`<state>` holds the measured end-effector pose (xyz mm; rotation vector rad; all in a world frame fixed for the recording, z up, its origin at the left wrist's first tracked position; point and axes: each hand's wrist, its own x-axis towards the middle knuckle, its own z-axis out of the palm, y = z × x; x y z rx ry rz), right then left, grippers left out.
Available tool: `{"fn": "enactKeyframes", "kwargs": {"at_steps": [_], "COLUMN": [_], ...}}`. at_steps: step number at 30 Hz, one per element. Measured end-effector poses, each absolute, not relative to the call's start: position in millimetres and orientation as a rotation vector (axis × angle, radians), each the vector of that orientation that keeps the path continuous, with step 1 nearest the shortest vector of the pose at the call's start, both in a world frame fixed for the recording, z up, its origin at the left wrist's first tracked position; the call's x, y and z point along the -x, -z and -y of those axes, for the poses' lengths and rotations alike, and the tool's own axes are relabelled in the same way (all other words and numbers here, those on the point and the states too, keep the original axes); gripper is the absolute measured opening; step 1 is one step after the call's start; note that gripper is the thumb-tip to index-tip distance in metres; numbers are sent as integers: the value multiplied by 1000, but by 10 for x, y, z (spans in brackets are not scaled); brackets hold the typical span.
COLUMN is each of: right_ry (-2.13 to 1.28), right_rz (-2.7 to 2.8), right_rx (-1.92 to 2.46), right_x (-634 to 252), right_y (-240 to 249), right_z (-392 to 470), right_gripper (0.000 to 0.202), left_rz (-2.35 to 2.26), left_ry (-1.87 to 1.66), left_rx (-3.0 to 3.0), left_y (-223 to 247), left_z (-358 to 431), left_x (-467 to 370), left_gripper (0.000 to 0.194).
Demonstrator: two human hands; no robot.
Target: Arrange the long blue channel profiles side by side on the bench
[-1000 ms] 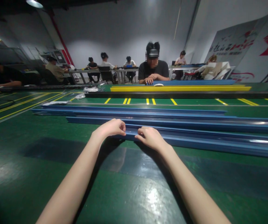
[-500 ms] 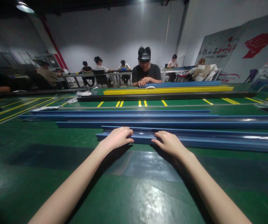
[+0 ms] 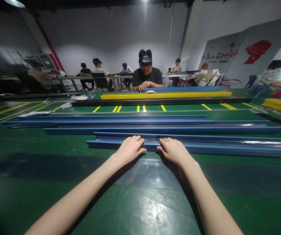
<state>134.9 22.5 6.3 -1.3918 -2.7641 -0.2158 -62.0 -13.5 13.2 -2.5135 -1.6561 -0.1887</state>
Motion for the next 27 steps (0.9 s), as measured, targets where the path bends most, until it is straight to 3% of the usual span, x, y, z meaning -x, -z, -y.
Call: {"fn": "enactKeyframes", "kwargs": {"at_steps": [6, 15, 27], "right_ry": [239, 571, 668], "right_rz": [2739, 2720, 2627], "right_rx": [1500, 1369, 1135], "right_x": [-1600, -1590, -1376], "right_y": [-146, -93, 40], "right_z": [-234, -197, -215], "right_gripper": [12, 9, 13], "left_rz": [1538, 1520, 1653], "left_ry": [248, 224, 168], "left_rx": [2556, 2554, 2478], "left_y": [-189, -163, -198], "left_z": [15, -36, -8], "left_x": [319, 207, 551], "left_gripper": [23, 17, 16]}}
